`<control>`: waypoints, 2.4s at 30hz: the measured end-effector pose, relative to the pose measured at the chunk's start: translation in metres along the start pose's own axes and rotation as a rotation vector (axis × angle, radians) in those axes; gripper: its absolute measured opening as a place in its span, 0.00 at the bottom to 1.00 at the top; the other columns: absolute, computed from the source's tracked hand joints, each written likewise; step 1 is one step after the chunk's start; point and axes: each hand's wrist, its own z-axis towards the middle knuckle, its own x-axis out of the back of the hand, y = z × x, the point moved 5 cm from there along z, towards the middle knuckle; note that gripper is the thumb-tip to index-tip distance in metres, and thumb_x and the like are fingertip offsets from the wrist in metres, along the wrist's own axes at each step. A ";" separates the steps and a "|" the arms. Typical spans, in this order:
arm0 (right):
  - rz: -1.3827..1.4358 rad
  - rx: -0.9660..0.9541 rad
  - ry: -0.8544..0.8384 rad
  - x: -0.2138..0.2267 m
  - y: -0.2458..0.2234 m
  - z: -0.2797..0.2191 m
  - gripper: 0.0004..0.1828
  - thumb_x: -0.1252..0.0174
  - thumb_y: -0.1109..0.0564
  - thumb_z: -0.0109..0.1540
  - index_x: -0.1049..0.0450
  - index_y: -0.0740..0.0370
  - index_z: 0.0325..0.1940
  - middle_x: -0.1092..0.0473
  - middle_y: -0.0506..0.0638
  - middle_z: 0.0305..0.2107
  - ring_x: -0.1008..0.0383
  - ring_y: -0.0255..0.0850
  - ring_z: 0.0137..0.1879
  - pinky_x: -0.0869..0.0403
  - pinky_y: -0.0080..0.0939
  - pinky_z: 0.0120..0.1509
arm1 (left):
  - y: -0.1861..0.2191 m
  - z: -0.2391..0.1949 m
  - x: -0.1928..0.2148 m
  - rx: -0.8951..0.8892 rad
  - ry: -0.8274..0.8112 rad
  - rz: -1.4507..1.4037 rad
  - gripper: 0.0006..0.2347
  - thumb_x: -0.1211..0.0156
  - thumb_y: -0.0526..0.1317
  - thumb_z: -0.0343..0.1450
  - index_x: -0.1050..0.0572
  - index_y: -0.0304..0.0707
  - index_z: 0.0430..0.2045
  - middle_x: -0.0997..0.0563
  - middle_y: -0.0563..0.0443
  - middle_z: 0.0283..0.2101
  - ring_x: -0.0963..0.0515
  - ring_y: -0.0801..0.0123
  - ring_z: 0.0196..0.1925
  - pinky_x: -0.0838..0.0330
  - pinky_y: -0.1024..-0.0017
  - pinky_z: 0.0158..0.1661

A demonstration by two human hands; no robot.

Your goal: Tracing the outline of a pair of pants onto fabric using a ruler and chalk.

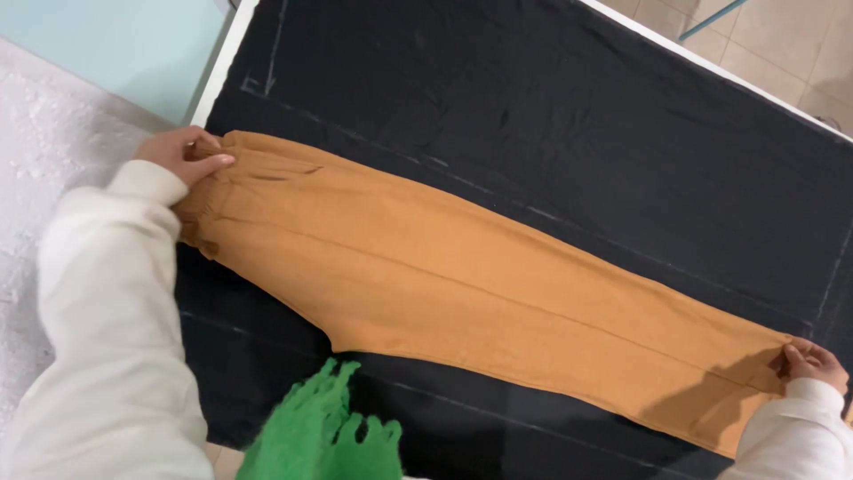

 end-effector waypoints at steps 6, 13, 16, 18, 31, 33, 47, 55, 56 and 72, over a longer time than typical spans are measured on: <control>-0.274 0.069 0.151 0.008 -0.014 -0.004 0.17 0.28 0.57 0.64 0.19 0.62 0.56 0.22 0.56 0.40 0.23 0.36 0.37 0.24 0.38 0.40 | 0.022 -0.018 0.010 0.005 0.081 -0.100 0.16 0.28 0.50 0.70 0.20 0.40 0.44 0.17 0.46 0.37 0.20 0.60 0.39 0.25 0.63 0.41; -0.168 0.109 0.104 0.004 -0.002 0.005 0.13 0.29 0.58 0.66 0.19 0.64 0.53 0.23 0.55 0.39 0.24 0.37 0.39 0.24 0.39 0.43 | 0.002 -0.002 -0.010 -0.114 0.267 -0.101 0.14 0.26 0.47 0.72 0.21 0.36 0.40 0.18 0.45 0.41 0.20 0.57 0.43 0.25 0.63 0.47; -0.124 0.061 0.086 0.006 -0.006 -0.003 0.13 0.30 0.58 0.66 0.19 0.63 0.53 0.22 0.52 0.38 0.24 0.35 0.37 0.24 0.37 0.41 | 0.008 0.001 -0.010 -0.261 0.355 0.046 0.16 0.24 0.46 0.69 0.20 0.35 0.42 0.20 0.41 0.46 0.23 0.49 0.48 0.27 0.57 0.50; -0.063 0.020 0.058 0.001 -0.003 0.006 0.12 0.32 0.58 0.66 0.19 0.62 0.54 0.22 0.50 0.37 0.24 0.34 0.36 0.24 0.37 0.40 | 0.018 -0.004 -0.002 -0.362 0.396 0.145 0.18 0.24 0.46 0.68 0.20 0.35 0.45 0.21 0.39 0.49 0.26 0.44 0.52 0.29 0.53 0.53; 0.080 0.092 -0.070 -0.007 0.024 0.017 0.05 0.37 0.61 0.72 0.22 0.64 0.51 0.25 0.54 0.32 0.26 0.37 0.31 0.29 0.39 0.36 | 0.007 0.016 -0.004 -0.216 0.140 0.329 0.19 0.24 0.54 0.65 0.17 0.45 0.44 0.21 0.42 0.46 0.26 0.45 0.53 0.29 0.52 0.54; 0.054 0.096 -0.057 -0.007 0.021 0.017 0.06 0.37 0.61 0.71 0.22 0.64 0.51 0.25 0.54 0.32 0.26 0.37 0.32 0.28 0.39 0.37 | 0.018 0.008 0.007 -0.240 0.142 0.291 0.19 0.24 0.53 0.66 0.18 0.43 0.44 0.20 0.43 0.46 0.22 0.51 0.51 0.25 0.56 0.54; -0.180 0.128 0.134 0.003 0.013 0.010 0.14 0.29 0.59 0.64 0.18 0.62 0.53 0.22 0.53 0.38 0.24 0.35 0.39 0.24 0.39 0.45 | -0.004 0.032 -0.014 0.020 0.164 -0.045 0.19 0.27 0.53 0.72 0.18 0.37 0.44 0.17 0.46 0.45 0.21 0.63 0.48 0.28 0.66 0.51; -0.250 0.112 0.170 0.005 0.007 0.005 0.14 0.27 0.56 0.64 0.18 0.60 0.52 0.22 0.54 0.39 0.23 0.39 0.39 0.23 0.42 0.46 | 0.003 0.036 -0.014 0.037 0.111 -0.281 0.17 0.31 0.51 0.73 0.18 0.40 0.47 0.16 0.49 0.46 0.22 0.67 0.48 0.29 0.70 0.51; -0.280 0.106 0.167 0.002 0.000 0.004 0.14 0.27 0.55 0.63 0.17 0.59 0.52 0.22 0.54 0.39 0.22 0.39 0.38 0.23 0.43 0.46 | 0.006 0.035 -0.015 0.063 0.140 -0.146 0.16 0.28 0.49 0.72 0.18 0.38 0.45 0.17 0.47 0.45 0.22 0.67 0.47 0.29 0.69 0.49; -0.370 0.162 0.196 0.010 0.011 0.007 0.17 0.25 0.55 0.61 0.17 0.60 0.52 0.21 0.57 0.41 0.21 0.42 0.42 0.23 0.46 0.50 | -0.011 0.040 -0.027 -0.018 0.245 -0.213 0.17 0.25 0.52 0.71 0.18 0.36 0.42 0.16 0.47 0.40 0.18 0.66 0.42 0.25 0.68 0.46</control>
